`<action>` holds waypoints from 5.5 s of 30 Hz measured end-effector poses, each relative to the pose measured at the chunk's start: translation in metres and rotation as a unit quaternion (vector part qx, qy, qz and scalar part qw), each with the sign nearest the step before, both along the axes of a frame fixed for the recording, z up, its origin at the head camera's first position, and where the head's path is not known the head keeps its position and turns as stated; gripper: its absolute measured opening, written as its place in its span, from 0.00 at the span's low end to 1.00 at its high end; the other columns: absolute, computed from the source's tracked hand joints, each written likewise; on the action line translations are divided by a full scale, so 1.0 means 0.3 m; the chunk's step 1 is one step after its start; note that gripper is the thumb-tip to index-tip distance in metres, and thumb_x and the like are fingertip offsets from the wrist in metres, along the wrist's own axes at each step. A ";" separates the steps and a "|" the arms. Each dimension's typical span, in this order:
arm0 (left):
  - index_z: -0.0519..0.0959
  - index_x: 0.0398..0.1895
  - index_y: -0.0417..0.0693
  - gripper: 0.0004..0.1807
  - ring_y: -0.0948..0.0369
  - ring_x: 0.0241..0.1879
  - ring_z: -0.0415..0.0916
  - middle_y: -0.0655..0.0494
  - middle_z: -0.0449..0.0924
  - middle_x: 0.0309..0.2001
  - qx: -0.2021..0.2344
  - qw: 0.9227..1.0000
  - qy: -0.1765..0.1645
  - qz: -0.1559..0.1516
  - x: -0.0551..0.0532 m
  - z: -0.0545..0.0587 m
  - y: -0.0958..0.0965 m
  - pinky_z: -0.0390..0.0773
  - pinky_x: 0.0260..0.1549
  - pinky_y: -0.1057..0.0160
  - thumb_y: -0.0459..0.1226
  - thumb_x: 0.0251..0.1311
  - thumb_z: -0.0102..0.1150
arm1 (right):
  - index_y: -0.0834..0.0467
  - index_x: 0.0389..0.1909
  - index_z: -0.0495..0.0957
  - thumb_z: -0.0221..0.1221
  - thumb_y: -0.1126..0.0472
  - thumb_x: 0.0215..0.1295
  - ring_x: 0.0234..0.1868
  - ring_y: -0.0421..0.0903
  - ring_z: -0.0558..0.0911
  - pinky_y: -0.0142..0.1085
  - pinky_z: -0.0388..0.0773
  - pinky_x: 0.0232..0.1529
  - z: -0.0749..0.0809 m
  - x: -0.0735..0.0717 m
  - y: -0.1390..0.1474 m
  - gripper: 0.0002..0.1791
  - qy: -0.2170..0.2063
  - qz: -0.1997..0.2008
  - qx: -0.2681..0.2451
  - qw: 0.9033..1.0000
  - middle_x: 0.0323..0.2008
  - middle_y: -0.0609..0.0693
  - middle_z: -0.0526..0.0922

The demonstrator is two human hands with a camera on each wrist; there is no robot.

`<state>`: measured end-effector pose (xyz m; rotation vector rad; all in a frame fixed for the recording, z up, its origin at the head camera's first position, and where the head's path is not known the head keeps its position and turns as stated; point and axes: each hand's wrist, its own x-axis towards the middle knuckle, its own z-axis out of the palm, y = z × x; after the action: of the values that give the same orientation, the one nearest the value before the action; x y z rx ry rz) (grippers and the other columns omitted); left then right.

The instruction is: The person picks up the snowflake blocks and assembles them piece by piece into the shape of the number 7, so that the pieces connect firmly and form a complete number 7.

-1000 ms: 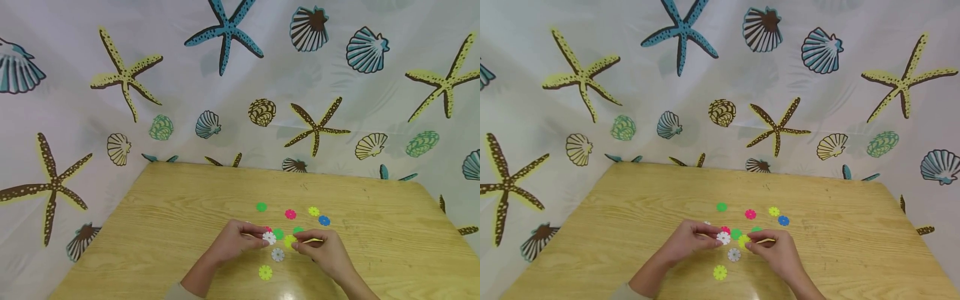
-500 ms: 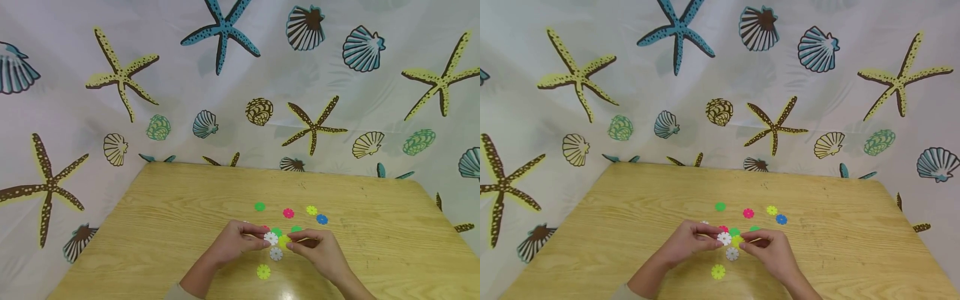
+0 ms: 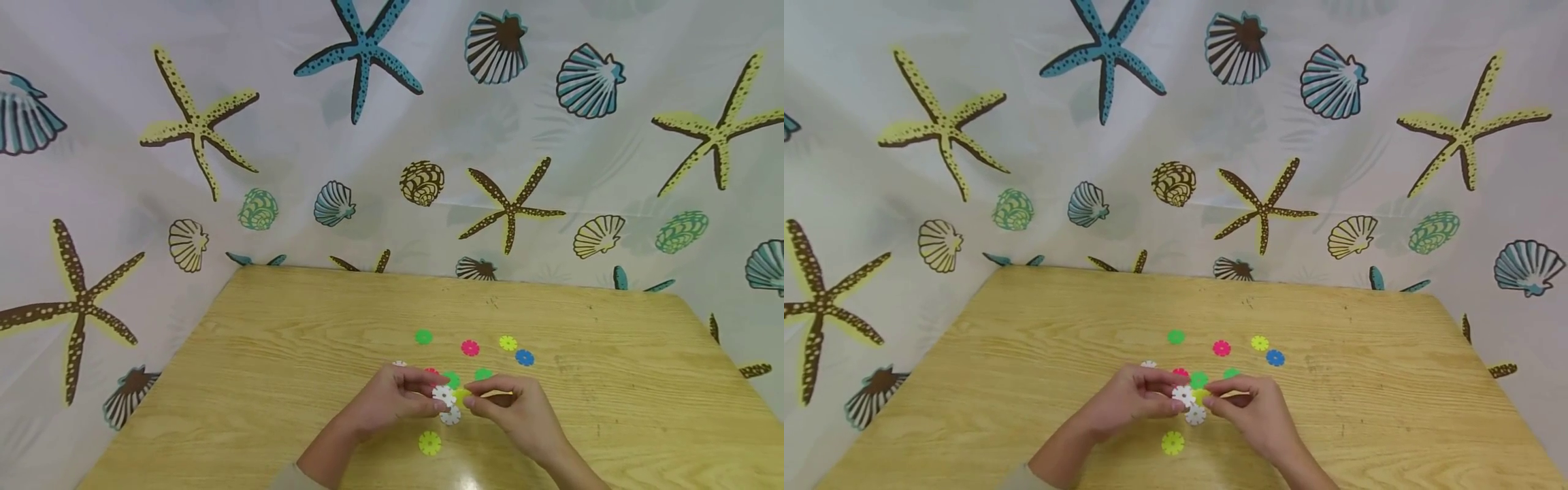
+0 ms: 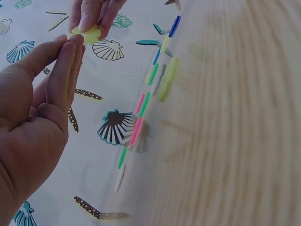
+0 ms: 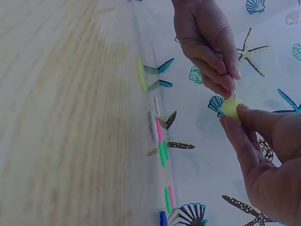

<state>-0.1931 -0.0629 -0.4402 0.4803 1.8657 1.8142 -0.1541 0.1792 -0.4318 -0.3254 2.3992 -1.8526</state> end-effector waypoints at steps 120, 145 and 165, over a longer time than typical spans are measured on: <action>0.81 0.52 0.37 0.21 0.58 0.41 0.87 0.46 0.88 0.42 0.006 1.000 -0.020 -0.019 -0.007 0.010 -0.009 0.86 0.48 0.56 0.35 0.56 0.72 | 0.68 0.45 0.83 0.74 0.72 0.46 0.38 0.47 0.84 0.31 0.84 0.37 -0.054 -0.094 0.249 0.22 -0.069 0.062 0.168 0.981 0.41 0.60 0.88; 0.81 0.53 0.37 0.22 0.61 0.40 0.86 0.48 0.88 0.42 -0.011 1.000 -0.028 -0.011 -0.006 0.010 -0.007 0.87 0.46 0.60 0.36 0.56 0.73 | 0.64 0.42 0.87 0.73 0.64 0.54 0.41 0.44 0.84 0.35 0.82 0.40 -0.037 -0.092 0.247 0.15 -0.102 0.022 0.208 0.973 0.40 0.55 0.89; 0.83 0.51 0.41 0.21 0.61 0.40 0.86 0.50 0.88 0.41 -0.013 0.999 -0.030 -0.008 -0.009 0.008 -0.004 0.87 0.45 0.60 0.37 0.54 0.74 | 0.66 0.48 0.85 0.71 0.60 0.58 0.38 0.42 0.82 0.32 0.87 0.37 -0.019 -0.090 0.221 0.19 -0.116 0.029 0.118 0.986 0.35 0.52 0.83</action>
<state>-0.1959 -0.0641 -0.4379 0.4245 1.8369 1.7733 -0.1810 0.2455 -0.4373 -0.1465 2.3854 -1.4693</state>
